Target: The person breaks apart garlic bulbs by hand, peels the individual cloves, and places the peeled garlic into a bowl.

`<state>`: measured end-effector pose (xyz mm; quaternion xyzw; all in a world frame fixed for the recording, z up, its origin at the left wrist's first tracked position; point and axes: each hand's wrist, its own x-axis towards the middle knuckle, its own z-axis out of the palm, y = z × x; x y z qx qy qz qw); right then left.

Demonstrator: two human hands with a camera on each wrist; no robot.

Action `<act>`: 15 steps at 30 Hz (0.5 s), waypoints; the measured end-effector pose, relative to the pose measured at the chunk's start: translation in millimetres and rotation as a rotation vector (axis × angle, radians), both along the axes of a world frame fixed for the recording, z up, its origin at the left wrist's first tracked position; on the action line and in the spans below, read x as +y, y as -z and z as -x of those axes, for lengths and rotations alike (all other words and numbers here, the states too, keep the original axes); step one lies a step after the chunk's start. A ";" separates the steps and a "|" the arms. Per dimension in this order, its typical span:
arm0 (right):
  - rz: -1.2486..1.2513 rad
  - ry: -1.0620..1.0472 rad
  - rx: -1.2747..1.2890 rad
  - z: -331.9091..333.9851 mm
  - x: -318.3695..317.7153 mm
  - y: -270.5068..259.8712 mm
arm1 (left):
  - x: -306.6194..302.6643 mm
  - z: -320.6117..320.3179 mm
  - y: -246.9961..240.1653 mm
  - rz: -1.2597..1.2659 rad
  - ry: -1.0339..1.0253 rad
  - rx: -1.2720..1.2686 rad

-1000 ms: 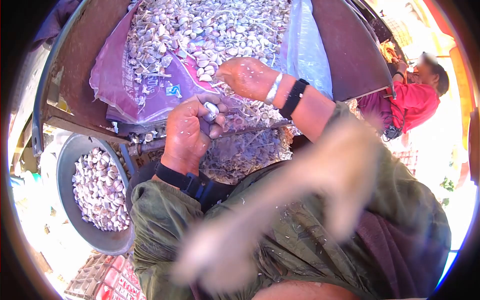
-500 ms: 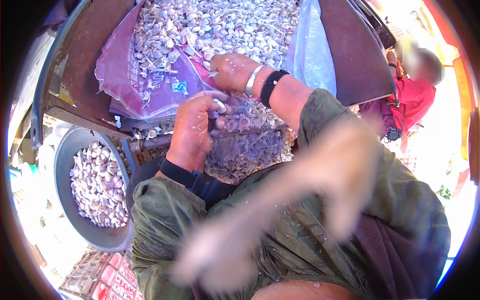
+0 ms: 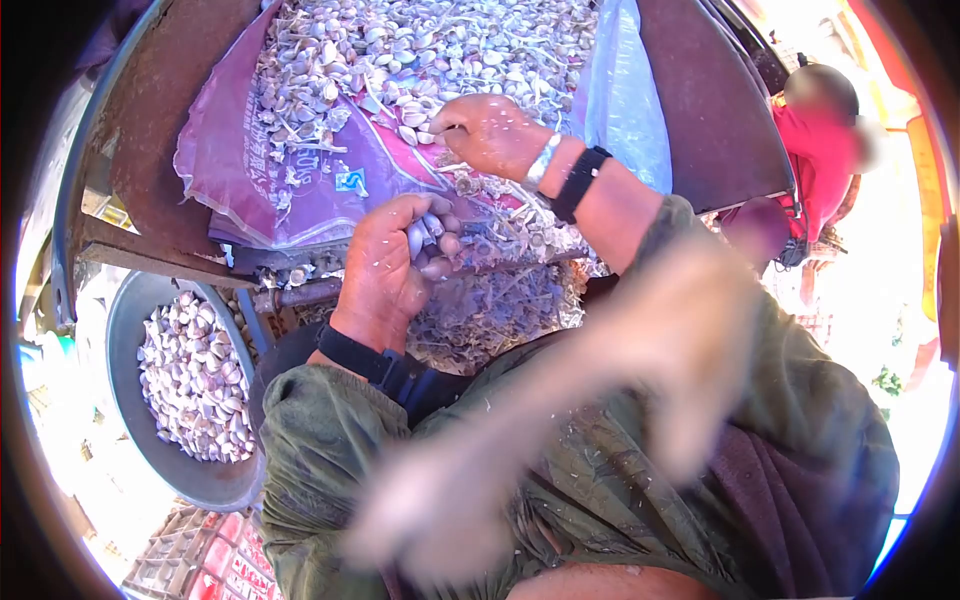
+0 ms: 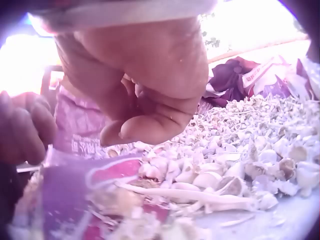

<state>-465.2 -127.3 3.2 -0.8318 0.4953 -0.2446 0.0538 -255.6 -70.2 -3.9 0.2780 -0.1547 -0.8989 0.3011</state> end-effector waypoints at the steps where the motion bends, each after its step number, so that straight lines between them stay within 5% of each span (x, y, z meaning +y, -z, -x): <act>1: -0.017 -0.002 0.089 -2.2 -6.7 1.7 | -0.7 -0.7 0.3 0.012 -0.002 0.001; 7: -0.163 0.076 0.501 -25.5 -21.4 -0.9 | 2.2 -0.3 -6.7 0.102 -0.042 -0.058; 11: -0.306 0.126 0.454 -29.5 -29.4 -16.6 | 1.2 -0.7 -7.5 0.107 -0.029 -0.091; 15: -0.797 0.296 -0.414 -14.8 -13.6 -29.8 | 3.2 0.4 -11.1 0.072 -0.048 -0.134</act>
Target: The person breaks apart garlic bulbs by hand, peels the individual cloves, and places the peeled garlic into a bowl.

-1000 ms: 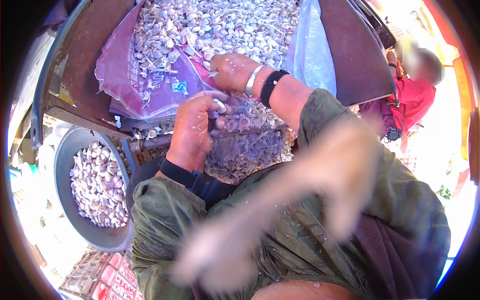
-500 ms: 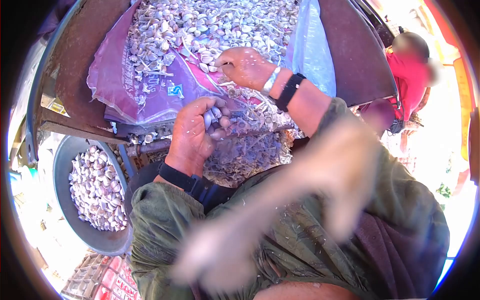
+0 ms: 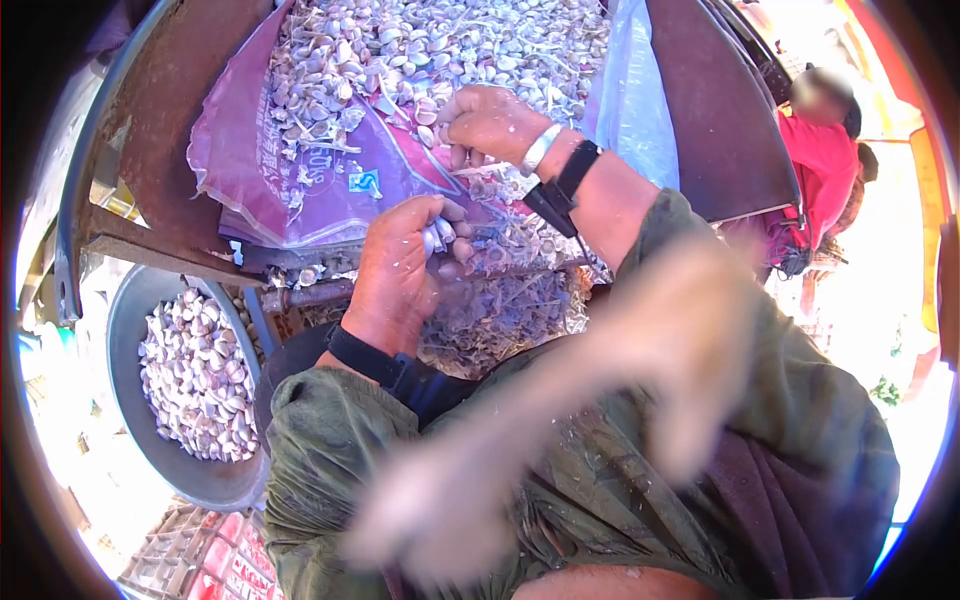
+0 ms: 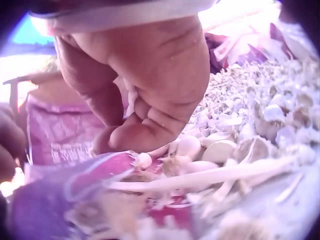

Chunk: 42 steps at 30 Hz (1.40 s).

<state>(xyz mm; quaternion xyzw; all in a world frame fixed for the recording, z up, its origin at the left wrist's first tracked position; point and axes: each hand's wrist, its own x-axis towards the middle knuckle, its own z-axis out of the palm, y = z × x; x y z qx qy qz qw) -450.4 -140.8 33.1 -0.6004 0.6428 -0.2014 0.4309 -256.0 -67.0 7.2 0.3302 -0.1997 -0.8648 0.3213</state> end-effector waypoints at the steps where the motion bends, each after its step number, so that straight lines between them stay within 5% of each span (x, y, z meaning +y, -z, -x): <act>1: 0.012 -0.030 -0.167 4.7 7.0 1.5 | 0.8 1.5 -0.9 -0.008 0.001 -0.013; 4: -0.044 0.019 -0.663 -6.8 34.4 -11.1 | 1.1 3.5 -3.9 -0.010 -0.014 -0.015; 6: -0.096 -0.093 -0.762 -36.0 69.5 -63.6 | 3.0 4.8 -4.1 0.005 -0.029 0.042; 7: -0.136 -0.171 -0.767 -50.7 85.9 -87.3 | 5.5 1.4 19.4 0.358 -0.010 0.413; 9: -0.174 -0.350 -0.773 -70.8 110.9 -123.2 | 6.7 -4.8 -27.1 0.416 0.103 0.123; 12: -0.119 -0.553 -0.791 -84.6 127.9 -143.8 | 1.0 1.5 -1.2 0.068 0.064 -0.071; 25: 0.030 -0.734 -0.798 -93.7 143.1 -147.7 | 7.1 -3.3 1.3 0.240 0.089 0.011; 42: 0.082 -0.765 -0.844 -80.2 136.6 -138.4 | 9.2 -0.8 -9.6 0.157 0.093 -0.092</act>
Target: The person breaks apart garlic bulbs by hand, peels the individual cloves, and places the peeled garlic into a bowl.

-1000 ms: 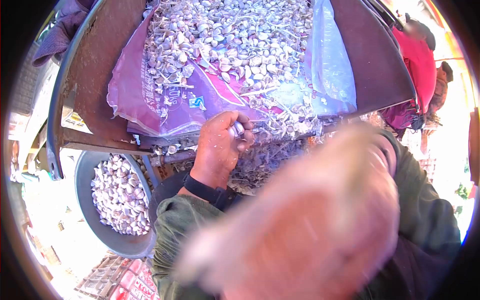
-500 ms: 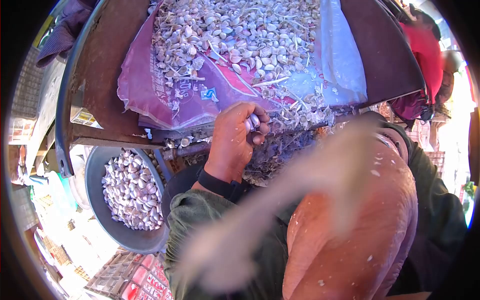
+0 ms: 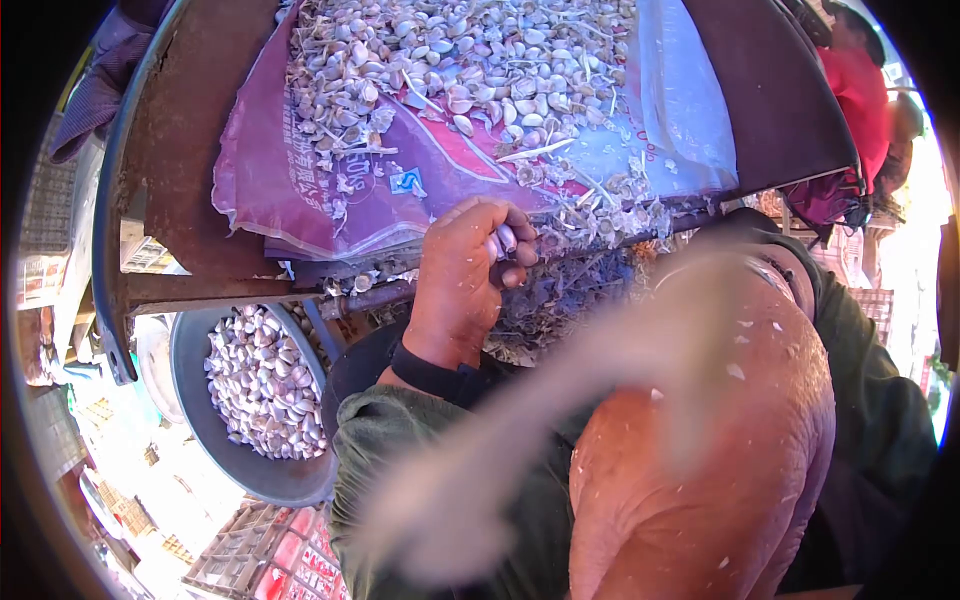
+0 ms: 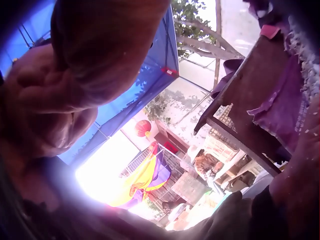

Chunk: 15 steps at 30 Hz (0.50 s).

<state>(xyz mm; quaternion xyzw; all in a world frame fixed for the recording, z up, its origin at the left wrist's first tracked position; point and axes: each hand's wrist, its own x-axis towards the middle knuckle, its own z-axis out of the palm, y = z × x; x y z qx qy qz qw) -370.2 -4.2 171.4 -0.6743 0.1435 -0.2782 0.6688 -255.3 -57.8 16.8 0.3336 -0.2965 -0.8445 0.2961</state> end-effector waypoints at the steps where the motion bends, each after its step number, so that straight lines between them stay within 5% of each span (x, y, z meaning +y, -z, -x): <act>1: -0.001 -0.001 0.002 0.8 -0.8 0.5 | -1.6 0.8 -0.3 -0.001 0.009 0.004; 15: -0.147 0.097 0.194 37.3 -24.2 5.4 | 4.9 0.1 -21.1 -0.340 -0.028 0.138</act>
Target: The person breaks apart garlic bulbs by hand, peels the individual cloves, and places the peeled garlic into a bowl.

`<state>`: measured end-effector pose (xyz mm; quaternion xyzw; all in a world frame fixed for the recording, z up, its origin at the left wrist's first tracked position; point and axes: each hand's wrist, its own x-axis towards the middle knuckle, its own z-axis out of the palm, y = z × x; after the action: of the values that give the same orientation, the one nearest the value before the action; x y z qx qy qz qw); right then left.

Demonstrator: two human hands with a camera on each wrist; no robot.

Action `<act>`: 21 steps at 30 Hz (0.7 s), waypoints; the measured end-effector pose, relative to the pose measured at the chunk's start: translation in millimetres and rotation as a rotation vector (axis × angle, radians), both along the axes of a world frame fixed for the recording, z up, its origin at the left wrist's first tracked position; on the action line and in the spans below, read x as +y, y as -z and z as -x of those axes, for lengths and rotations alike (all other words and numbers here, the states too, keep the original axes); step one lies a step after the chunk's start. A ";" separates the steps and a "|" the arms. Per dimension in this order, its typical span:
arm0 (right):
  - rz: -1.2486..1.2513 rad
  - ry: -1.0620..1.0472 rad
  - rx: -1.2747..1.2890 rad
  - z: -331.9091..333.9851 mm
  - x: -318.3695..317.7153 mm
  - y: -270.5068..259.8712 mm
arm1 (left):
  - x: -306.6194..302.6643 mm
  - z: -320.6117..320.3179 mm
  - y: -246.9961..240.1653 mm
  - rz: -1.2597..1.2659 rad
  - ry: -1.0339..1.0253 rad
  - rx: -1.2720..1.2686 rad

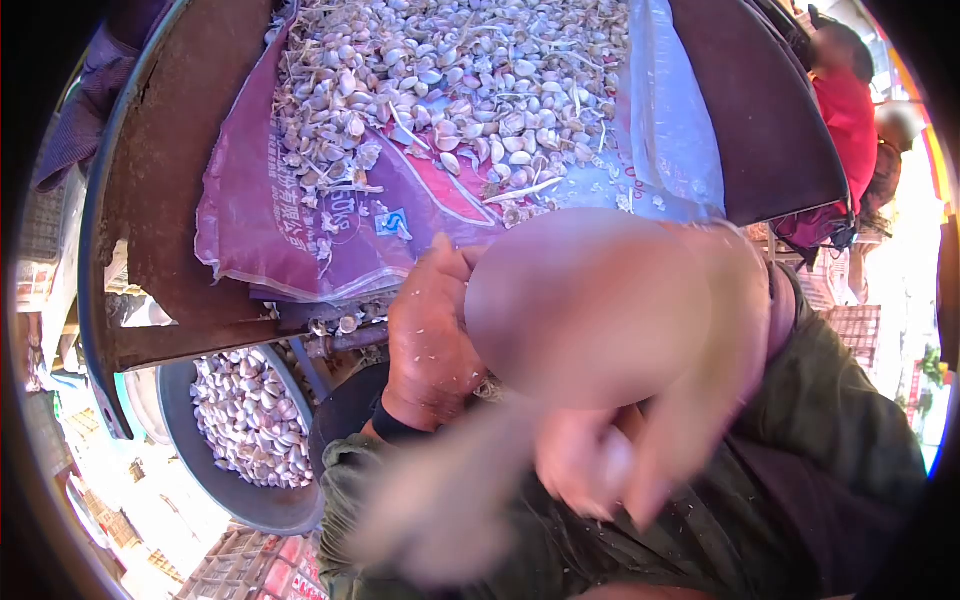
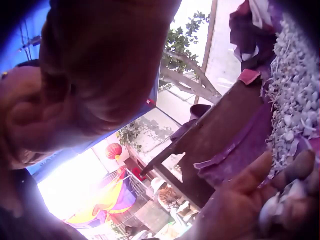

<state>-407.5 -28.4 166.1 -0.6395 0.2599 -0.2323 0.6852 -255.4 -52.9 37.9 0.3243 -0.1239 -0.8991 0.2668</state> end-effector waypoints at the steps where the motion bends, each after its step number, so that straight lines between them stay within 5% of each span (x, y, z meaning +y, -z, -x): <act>1: -0.033 0.061 0.069 7.4 -6.5 5.6 | -0.2 -1.3 0.0 0.007 -0.007 0.035; 7: 0.295 0.584 0.620 30.1 -85.5 100.3 | -11.1 -13.7 18.7 0.055 -0.105 0.262; 9: 0.721 0.511 0.805 38.9 -117.5 144.8 | -11.5 -11.8 16.4 0.053 -0.084 0.214; 12: 0.903 0.403 1.077 28.6 -136.2 161.2 | -13.0 -11.6 15.3 0.051 -0.075 0.226; 19: 0.680 0.408 1.187 19.5 -130.2 148.9 | -13.5 -14.2 24.7 0.034 -0.100 0.191; 21: 0.549 0.418 0.968 24.7 -120.2 142.7 | -11.9 -13.9 25.3 -0.037 -0.105 0.142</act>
<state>-432.3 -148.6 23.4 -0.7620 0.5934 -0.1029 0.2380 -241.5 -64.9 12.6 0.2703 -0.0709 -0.9067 0.3158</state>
